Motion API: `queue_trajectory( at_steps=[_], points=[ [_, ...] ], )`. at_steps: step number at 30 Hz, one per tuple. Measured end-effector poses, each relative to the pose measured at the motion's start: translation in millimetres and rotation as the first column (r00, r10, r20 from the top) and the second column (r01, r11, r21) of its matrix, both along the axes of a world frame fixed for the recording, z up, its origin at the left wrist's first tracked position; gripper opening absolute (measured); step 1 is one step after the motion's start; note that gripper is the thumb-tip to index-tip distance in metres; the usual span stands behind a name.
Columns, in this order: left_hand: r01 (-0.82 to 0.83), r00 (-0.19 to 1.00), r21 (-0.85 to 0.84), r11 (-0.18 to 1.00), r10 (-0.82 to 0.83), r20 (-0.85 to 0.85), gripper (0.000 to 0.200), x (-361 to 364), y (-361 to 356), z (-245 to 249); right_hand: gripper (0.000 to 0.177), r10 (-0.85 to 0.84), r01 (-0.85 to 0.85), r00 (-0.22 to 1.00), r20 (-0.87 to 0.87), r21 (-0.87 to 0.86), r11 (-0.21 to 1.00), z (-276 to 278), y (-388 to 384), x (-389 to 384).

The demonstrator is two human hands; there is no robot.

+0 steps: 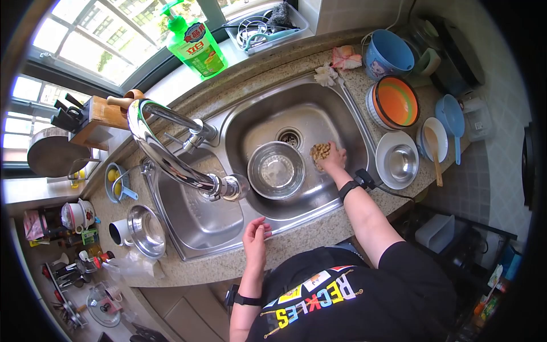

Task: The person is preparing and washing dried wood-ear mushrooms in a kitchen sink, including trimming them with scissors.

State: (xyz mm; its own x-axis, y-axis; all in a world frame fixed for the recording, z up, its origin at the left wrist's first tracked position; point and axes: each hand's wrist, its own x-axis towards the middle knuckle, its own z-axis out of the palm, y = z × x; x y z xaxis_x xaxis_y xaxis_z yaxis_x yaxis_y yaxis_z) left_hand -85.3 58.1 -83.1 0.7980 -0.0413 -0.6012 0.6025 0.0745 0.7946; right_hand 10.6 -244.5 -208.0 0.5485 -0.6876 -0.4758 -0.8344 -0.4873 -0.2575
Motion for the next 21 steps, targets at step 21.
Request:
queue_trajectory(
  at_steps=[21],
  points=[
    [0.038, 0.999, 0.010, 0.999, -0.038, -0.032, 0.022, -5, -1, -5, 0.083, -0.202, 0.155, 0.963, 0.176, 0.248, 0.956, -27, -25, -11]
  ],
)
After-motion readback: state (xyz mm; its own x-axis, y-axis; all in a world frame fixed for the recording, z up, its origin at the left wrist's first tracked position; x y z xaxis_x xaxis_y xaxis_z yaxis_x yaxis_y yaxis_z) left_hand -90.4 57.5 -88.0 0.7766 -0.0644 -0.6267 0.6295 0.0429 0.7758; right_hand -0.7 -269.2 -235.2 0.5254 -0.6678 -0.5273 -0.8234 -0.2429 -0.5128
